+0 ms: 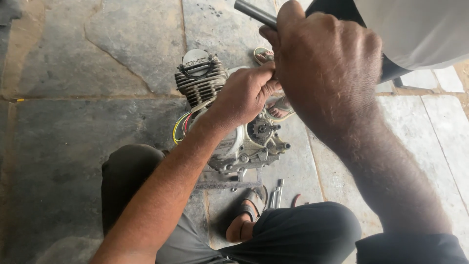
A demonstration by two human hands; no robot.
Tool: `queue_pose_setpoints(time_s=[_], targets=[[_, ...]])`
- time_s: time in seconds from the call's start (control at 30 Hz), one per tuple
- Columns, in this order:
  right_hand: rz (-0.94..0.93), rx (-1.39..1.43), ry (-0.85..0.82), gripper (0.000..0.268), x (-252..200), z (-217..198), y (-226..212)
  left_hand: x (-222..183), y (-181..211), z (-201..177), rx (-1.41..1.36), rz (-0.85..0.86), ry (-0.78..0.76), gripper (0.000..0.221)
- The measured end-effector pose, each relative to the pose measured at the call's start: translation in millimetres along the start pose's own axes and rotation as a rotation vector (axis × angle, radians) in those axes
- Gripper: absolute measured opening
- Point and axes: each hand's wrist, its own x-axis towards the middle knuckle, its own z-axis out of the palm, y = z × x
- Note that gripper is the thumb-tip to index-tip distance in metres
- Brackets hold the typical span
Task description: Repairing or disassembling a small engine component using pliers and a socket wrench.
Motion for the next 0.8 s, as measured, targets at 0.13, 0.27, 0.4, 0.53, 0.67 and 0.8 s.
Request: queue_pose_setpoints(time_s=[0.13,0.27,0.4,0.53,0.67,0.8], targets=[[0.001,-0.009,0.067,0.043,0,0,0,2,2,0,0.053,-0.003,0.009,0.026],[0.029,0.0,0.078,0.043,-2,0,2,3,4,0,0.031,-0.003,0.005,0.025],[0.045,0.001,0.088,0.043,-1,4,5,3,-2,5,0.032,0.027,0.028,0.026],[0.06,0.004,0.126,0.041,-1,14,13,5,4,0,0.059,-0.028,0.005,0.03],[0.076,0.001,0.095,0.042,-1,14,12,3,8,-1,0.044,-0.077,-0.028,0.029],[0.08,-0.012,0.087,0.043,-2,6,11,5,8,-1,0.05,-0.046,-0.008,0.03]])
